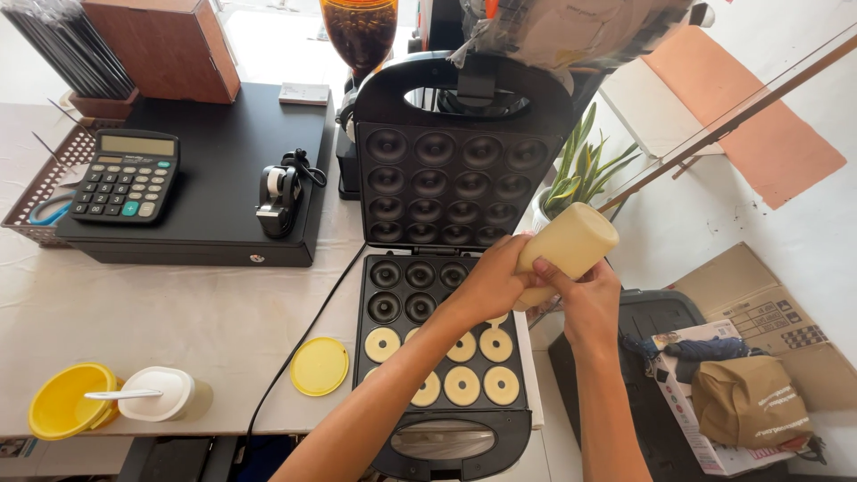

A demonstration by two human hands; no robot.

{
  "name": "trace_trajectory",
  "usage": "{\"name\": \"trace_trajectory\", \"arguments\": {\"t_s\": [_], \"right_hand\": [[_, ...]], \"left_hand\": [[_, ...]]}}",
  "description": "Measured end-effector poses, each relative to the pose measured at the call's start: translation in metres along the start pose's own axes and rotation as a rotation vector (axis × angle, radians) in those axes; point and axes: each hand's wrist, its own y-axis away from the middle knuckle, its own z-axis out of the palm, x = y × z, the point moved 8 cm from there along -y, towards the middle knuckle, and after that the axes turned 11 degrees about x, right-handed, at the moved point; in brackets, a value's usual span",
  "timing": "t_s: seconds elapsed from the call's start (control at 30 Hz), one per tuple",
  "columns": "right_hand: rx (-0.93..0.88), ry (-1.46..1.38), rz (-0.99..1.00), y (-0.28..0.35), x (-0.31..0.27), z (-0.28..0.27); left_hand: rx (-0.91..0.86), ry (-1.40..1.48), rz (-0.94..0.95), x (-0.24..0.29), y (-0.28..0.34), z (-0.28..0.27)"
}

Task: Pouring batter into a mini donut maker machine.

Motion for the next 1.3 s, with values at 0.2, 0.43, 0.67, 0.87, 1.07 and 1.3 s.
{"name": "trace_trajectory", "arguments": {"t_s": [0.2,0.43,0.67,0.87,1.07,1.3], "right_hand": [[0.023,-0.012,0.025,-0.006,0.009,-0.011],[0.037,0.014,0.030,-0.009,0.008,-0.011],[0.026,-0.008,0.032,-0.008,0.009,-0.007],[0.053,0.033,0.043,-0.007,0.009,-0.008],[0.037,-0.004,0.043,0.002,0.000,0.006],[0.008,0.006,0.119,0.019,0.004,0.036]], "left_hand": [[0.009,-0.012,0.071,0.007,0.000,0.006],[-0.010,-0.020,0.035,0.003,-0.004,0.009],[-0.027,-0.017,-0.002,0.002,-0.004,0.004],[-0.030,0.020,0.015,-0.001,-0.005,0.005],[-0.018,-0.031,0.042,0.000,-0.002,-0.006],[0.007,-0.065,0.010,-0.007,0.008,-0.038]]}}
